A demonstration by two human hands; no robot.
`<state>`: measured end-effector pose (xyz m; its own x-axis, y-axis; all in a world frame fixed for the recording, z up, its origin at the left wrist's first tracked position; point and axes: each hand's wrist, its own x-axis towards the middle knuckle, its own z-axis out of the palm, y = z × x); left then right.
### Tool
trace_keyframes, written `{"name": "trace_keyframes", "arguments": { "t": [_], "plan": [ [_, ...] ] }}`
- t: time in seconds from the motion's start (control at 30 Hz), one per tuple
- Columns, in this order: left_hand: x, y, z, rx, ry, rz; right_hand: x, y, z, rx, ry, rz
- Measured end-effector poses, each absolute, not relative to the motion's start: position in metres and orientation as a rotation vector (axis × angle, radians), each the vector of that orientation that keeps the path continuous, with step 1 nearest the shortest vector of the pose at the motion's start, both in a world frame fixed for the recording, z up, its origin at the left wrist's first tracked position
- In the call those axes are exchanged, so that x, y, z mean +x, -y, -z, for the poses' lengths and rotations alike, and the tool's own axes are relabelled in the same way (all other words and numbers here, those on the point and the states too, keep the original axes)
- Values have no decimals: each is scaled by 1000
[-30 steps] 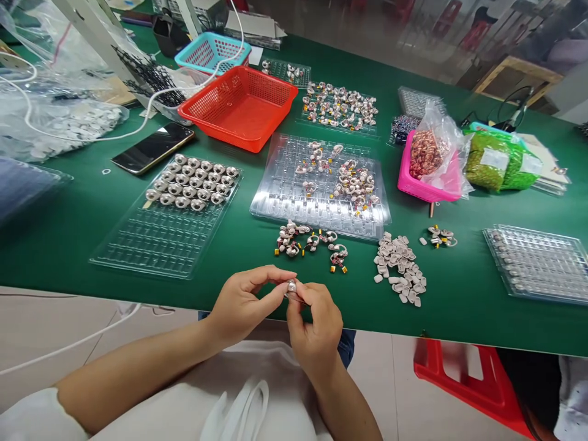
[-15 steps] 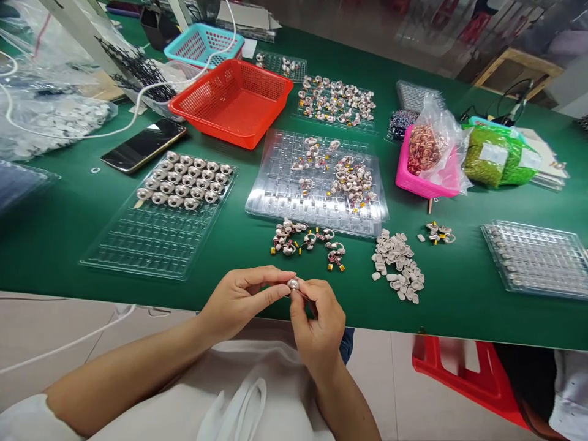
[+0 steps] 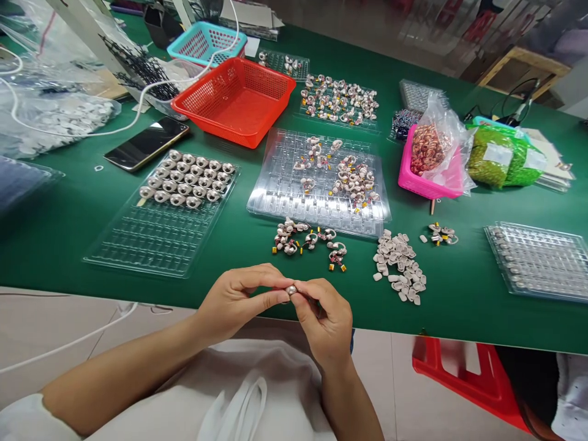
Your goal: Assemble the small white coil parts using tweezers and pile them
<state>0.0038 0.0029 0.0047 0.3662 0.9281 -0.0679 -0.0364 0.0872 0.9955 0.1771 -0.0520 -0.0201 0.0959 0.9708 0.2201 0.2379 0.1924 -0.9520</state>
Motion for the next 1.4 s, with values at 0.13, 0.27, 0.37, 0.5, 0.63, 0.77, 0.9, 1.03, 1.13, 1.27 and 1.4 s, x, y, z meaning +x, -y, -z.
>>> {"name": "trace_keyframes", "arguments": {
  "t": [0.13,0.27,0.37,0.5,0.63,0.77,0.9,1.03,1.13,1.27,1.4],
  "plan": [
    [3,-3,-8,1240,-957,-861,176,52,21,-1239,1385,-855],
    [1,-2,-9,1205,-942,-854,178,53,20,-1167,1482,-770],
    [-2,-4,-10,1172,-920,-813,181,52,19,-1109,1565,-743],
    [-6,-12,-13,985,-903,-627,185,51,16,-1088,1607,-835],
    [-10,-20,-13,817,-796,-484,187,51,8,-1054,1630,-968],
    [-12,-21,-11,744,-713,-436,186,51,1,-1017,1669,-997],
    [-12,-17,-9,686,-686,-431,182,50,-1,-1005,1679,-990],
    [-14,-15,-7,648,-677,-445,178,49,1,-989,1660,-981],
    [-16,-15,-8,663,-683,-460,177,49,2,-997,1661,-962],
    [-15,-15,-14,793,-800,-509,177,50,4,-1025,1646,-897],
    [-12,-12,-21,1048,-956,-631,175,52,10,-1094,1573,-789]
  ]
}}
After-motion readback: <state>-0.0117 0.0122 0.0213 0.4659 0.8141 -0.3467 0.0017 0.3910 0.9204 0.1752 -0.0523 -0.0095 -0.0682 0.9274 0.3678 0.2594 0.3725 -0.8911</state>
